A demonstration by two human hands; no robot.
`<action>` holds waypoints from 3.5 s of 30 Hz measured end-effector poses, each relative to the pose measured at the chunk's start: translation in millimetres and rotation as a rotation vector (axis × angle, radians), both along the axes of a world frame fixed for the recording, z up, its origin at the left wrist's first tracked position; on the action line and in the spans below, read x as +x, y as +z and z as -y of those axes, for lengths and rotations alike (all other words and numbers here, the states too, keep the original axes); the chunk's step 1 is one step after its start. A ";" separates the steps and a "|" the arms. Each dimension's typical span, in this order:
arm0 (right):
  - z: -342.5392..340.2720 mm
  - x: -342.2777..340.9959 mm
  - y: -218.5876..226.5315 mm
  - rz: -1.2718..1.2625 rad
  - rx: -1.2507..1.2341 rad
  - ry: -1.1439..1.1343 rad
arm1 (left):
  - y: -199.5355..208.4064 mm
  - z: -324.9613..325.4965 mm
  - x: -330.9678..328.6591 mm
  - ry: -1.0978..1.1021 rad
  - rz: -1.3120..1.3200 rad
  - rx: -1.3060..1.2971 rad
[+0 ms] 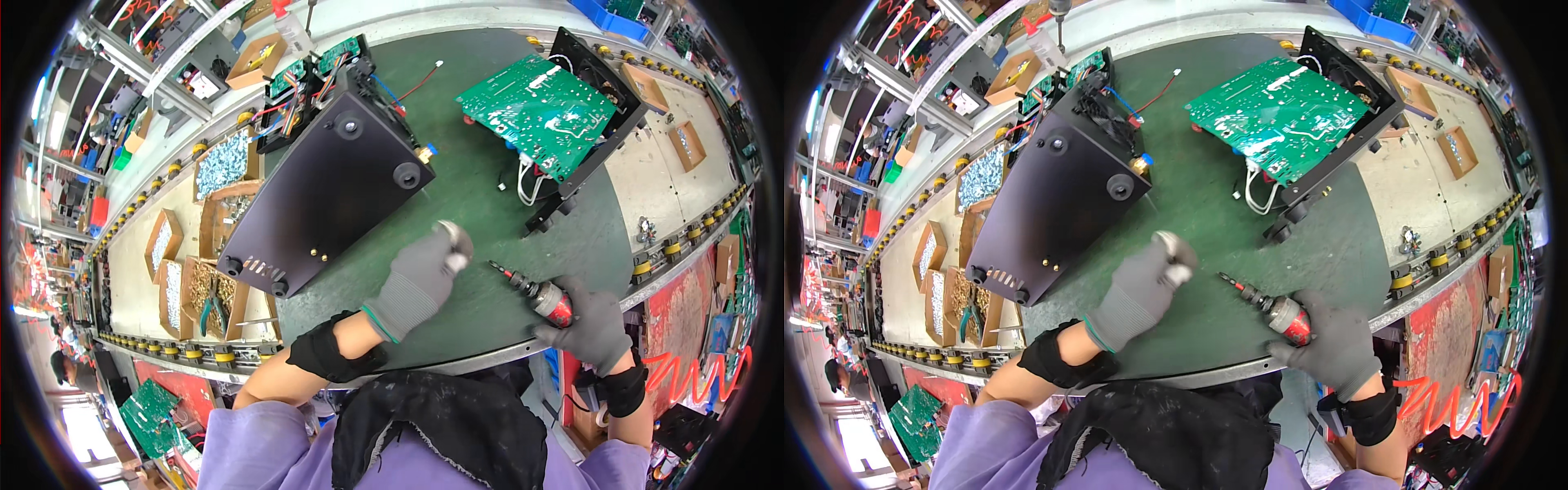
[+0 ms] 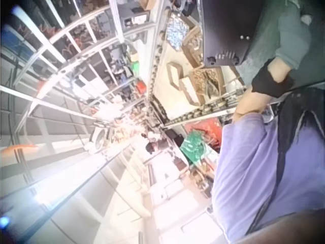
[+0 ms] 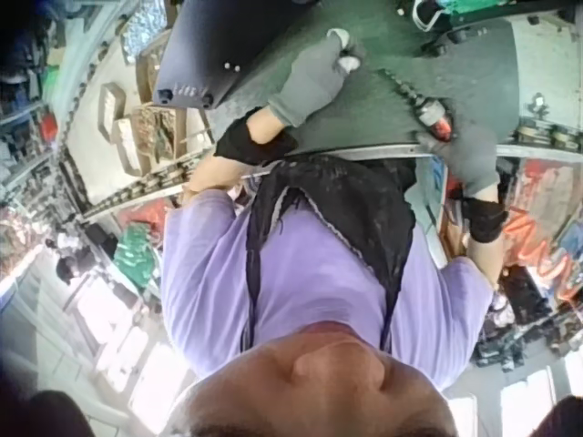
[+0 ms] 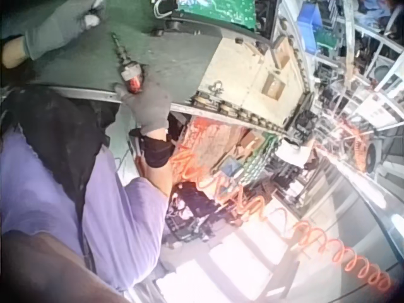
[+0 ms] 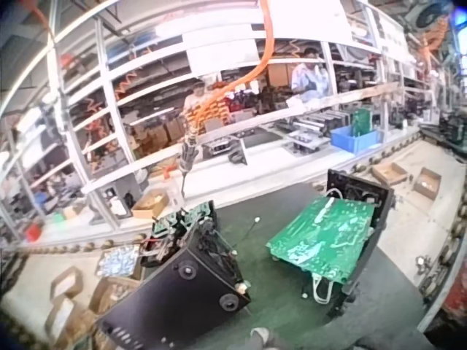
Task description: Assembling electronic units by using an electric screwdriver to fasten circuit boards and connecting internal wires inside a chassis.
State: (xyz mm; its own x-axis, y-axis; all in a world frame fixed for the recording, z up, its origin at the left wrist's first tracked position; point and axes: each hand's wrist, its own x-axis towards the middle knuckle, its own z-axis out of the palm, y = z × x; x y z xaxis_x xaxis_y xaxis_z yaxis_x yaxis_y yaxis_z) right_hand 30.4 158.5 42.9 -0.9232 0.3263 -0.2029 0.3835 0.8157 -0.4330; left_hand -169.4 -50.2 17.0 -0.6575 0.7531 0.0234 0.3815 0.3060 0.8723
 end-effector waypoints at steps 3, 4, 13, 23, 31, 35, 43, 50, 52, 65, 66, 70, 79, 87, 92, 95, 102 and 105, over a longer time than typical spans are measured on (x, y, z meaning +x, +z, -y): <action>9.4 -1.1 -1.5 -0.169 -0.152 -0.015 | 9.3 0.7 -7.7 0.148 0.675 0.127; 13.7 -1.9 -1.0 -0.230 -0.219 -0.039 | 12.1 0.9 -8.5 0.158 0.825 0.209; 47.5 -8.4 17.1 -0.350 -0.332 0.015 | 38.9 3.9 2.0 0.140 1.206 0.446; 30.0 10.6 32.2 -0.241 -0.418 -0.058 | 71.3 -23.6 15.5 0.112 0.511 0.210; -8.1 30.8 49.2 -0.295 -0.660 -0.219 | 91.3 -82.6 7.3 -0.154 0.867 0.203; -51.7 41.2 52.9 -0.416 -0.646 -0.337 | 85.2 -106.2 -11.1 0.154 0.261 0.440; -158.9 10.7 29.1 -0.322 -0.371 -0.615 | 34.0 -131.4 -53.0 0.455 1.030 0.575; -180.9 -0.5 28.8 -0.262 -0.361 -0.608 | 13.4 -138.8 -59.3 0.137 1.128 0.626; -184.9 -0.4 31.1 -0.266 -0.348 -0.587 | 15.0 -138.2 -59.9 0.133 1.046 0.581; -195.9 -11.5 57.0 -0.165 0.342 -0.409 | 22.7 -130.2 -60.9 0.058 0.899 0.598; -195.8 -12.8 58.7 -0.143 0.367 -0.406 | 22.9 -130.1 -61.7 0.063 0.887 0.585; -195.6 -16.0 62.7 -0.102 0.414 -0.395 | 22.5 -130.4 -64.5 0.035 0.851 0.588; -198.6 -11.0 67.0 -0.104 0.453 -0.320 | 20.7 -129.7 -69.4 0.027 0.819 0.577; -199.4 -6.6 58.4 -0.125 0.204 -0.406 | 23.7 -134.2 -78.5 -0.065 0.892 0.529; -199.1 -5.7 61.4 -0.121 0.266 -0.393 | 28.1 -131.6 -70.7 -0.018 0.916 0.541; -201.7 -4.5 64.3 -0.116 0.297 -0.371 | 31.0 -128.9 -69.0 0.013 0.898 0.500; -205.6 -8.0 55.7 -0.107 0.399 -0.351 | 28.7 -130.1 -82.2 -0.015 0.918 0.436; -205.9 -12.0 50.9 -0.129 0.492 -0.300 | 23.5 -130.2 -84.3 -0.022 0.932 0.518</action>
